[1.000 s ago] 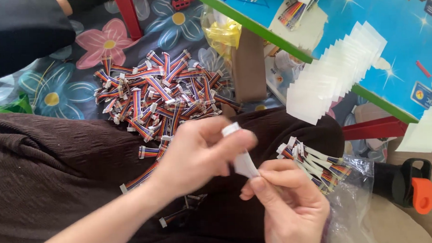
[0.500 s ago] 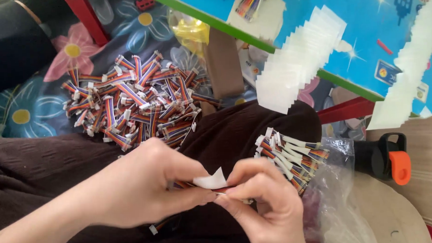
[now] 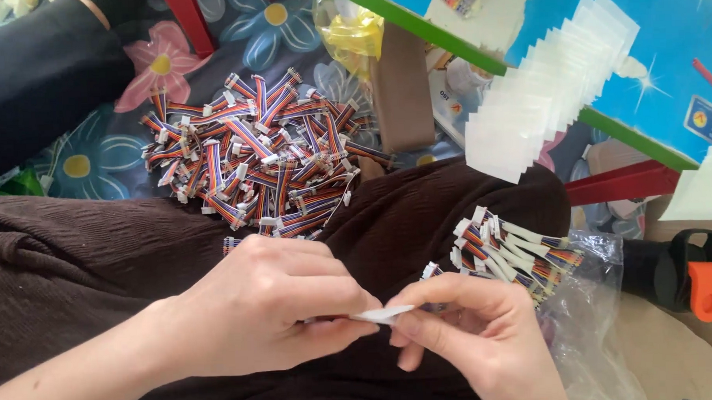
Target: Wrapping white adhesive labels or tape around the ends of small multi-colored wire harnesses.
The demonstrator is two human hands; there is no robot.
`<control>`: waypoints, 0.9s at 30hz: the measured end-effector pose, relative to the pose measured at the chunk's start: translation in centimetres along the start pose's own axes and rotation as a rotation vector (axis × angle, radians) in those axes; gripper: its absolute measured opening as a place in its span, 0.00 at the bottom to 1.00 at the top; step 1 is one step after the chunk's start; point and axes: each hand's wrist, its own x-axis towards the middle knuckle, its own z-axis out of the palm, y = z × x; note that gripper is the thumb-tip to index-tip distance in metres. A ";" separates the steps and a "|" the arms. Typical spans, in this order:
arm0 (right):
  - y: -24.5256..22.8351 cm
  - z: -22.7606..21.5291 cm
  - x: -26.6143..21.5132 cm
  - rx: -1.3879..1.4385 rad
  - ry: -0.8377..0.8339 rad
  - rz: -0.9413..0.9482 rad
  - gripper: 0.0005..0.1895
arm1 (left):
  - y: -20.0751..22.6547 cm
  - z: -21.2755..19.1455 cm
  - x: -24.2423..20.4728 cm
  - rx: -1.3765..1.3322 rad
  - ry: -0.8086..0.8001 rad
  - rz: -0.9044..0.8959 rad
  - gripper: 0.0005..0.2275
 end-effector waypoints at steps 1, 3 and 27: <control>-0.5 0.4 0.0 0.000 -0.001 0.001 0.05 | 0.0 0.0 -0.1 0.000 0.001 -0.001 0.05; -1.6 1.2 0.2 -0.594 -0.025 -0.311 0.11 | -0.1 0.0 -0.3 0.025 0.040 -0.035 0.05; -0.5 1.6 -0.1 -0.947 -0.004 -0.685 0.15 | 0.5 0.5 -0.6 0.398 -0.036 0.093 0.07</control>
